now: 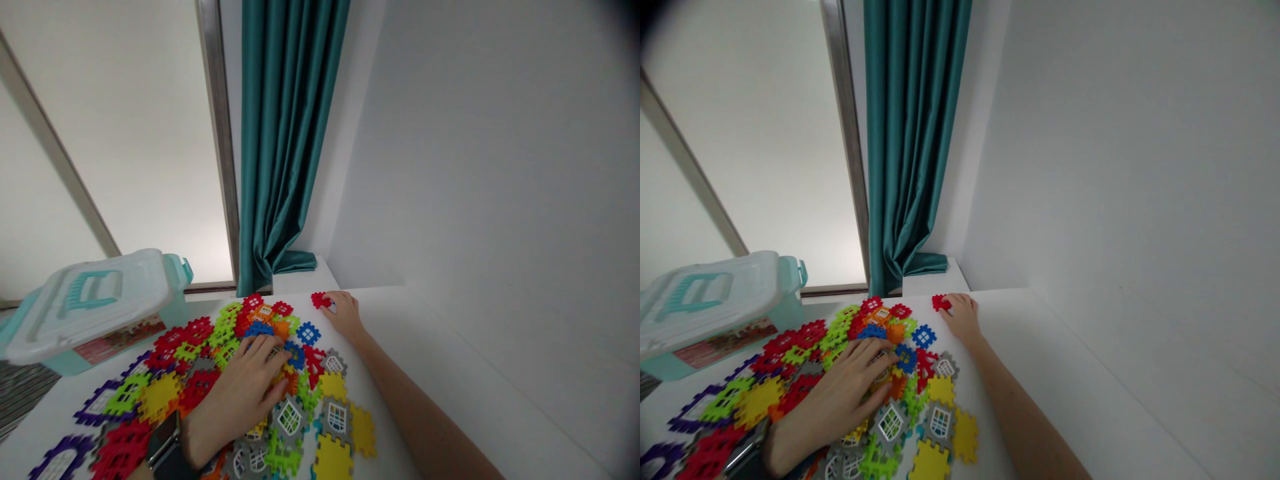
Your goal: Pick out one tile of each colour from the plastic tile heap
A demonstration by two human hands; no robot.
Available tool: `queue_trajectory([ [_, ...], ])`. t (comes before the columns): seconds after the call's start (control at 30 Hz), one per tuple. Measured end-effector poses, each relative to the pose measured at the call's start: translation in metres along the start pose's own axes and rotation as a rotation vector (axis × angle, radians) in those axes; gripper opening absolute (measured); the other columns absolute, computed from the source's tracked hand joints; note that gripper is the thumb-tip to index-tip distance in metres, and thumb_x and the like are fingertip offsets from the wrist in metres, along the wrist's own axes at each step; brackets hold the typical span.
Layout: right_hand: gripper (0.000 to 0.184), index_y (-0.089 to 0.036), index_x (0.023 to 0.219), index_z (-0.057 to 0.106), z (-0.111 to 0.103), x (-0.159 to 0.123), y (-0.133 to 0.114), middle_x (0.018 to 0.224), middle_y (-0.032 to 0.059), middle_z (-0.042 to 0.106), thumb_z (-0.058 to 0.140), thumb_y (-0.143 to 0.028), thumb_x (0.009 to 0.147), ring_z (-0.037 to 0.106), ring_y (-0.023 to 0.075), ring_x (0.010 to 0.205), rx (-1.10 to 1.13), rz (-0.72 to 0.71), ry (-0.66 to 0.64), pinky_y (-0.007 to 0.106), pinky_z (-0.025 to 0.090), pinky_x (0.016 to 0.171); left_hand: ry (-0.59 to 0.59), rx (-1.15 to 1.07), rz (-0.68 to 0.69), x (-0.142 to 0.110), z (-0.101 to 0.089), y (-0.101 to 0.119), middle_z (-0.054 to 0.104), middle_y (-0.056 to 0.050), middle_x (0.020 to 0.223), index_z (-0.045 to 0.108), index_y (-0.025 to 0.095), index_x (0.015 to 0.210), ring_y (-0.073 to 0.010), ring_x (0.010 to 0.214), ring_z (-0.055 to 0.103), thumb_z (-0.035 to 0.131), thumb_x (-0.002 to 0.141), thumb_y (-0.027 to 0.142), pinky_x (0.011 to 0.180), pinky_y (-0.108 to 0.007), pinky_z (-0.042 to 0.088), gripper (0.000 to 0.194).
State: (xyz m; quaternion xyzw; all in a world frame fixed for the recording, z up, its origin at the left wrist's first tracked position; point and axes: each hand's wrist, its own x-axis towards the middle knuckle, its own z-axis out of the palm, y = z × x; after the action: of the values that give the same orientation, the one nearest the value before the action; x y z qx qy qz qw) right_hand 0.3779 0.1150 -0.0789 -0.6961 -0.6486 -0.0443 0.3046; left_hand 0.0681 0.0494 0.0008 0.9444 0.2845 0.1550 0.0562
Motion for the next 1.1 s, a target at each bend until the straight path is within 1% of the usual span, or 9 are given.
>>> queue_trajectory([
  [0.2,0.018,-0.028,0.102,0.071,-0.001,-0.001,-0.001,0.117,0.0024,0.074,0.062,-0.031,0.087,0.058,0.0261,0.115,-0.003,-0.009,-0.004,0.039,0.036,0.097,-0.020,-0.005,-0.008,0.001,-0.002,0.000,0.059,-0.008,0.131,0.059,0.026,0.127,-0.0306,0.120,0.054,0.058,0.093,0.020,0.103,-0.051,0.042,0.035],
  [0.5,0.018,-0.027,0.102,0.072,-0.001,-0.001,-0.002,0.116,0.0034,0.074,0.062,-0.030,0.087,0.058,0.0264,0.114,0.000,-0.003,0.005,0.041,0.036,0.099,0.010,-0.016,0.004,0.001,-0.003,0.000,0.060,-0.007,0.128,0.061,0.028,0.125,-0.0296,0.119,0.055,0.059,0.092,0.019,0.103,-0.048,0.042,0.033],
  [0.87,0.019,-0.028,0.104,0.071,0.000,-0.002,-0.003,0.114,0.0030,0.075,0.062,-0.028,0.087,0.059,0.0264,0.114,0.010,-0.017,0.018,0.041,0.037,0.100,-0.006,-0.024,0.010,0.000,-0.005,0.001,0.061,-0.007,0.128,0.060,0.027,0.124,-0.0297,0.119,0.055,0.059,0.092,0.019,0.102,-0.048,0.042,0.034],
  [1.0,0.023,-0.025,0.108,0.071,-0.005,-0.005,-0.005,0.120,0.0066,0.072,0.059,-0.027,0.088,0.058,0.0280,0.117,0.016,-0.032,0.044,0.045,0.036,0.103,-0.008,-0.014,0.017,0.001,-0.005,0.000,0.060,-0.007,0.129,0.060,0.027,0.125,-0.0299,0.120,0.055,0.060,0.092,0.021,0.102,-0.048,0.041,0.033],
  [1.1,0.025,-0.024,0.111,0.070,-0.012,-0.012,-0.012,0.124,0.0088,0.070,0.057,-0.025,0.089,0.057,0.0282,0.121,0.028,-0.080,0.048,0.047,0.035,0.106,0.007,-0.015,0.015,0.000,-0.003,-0.001,0.061,-0.007,0.128,0.059,0.027,0.126,-0.0293,0.119,0.055,0.060,0.092,0.020,0.101,-0.047,0.041,0.035],
])
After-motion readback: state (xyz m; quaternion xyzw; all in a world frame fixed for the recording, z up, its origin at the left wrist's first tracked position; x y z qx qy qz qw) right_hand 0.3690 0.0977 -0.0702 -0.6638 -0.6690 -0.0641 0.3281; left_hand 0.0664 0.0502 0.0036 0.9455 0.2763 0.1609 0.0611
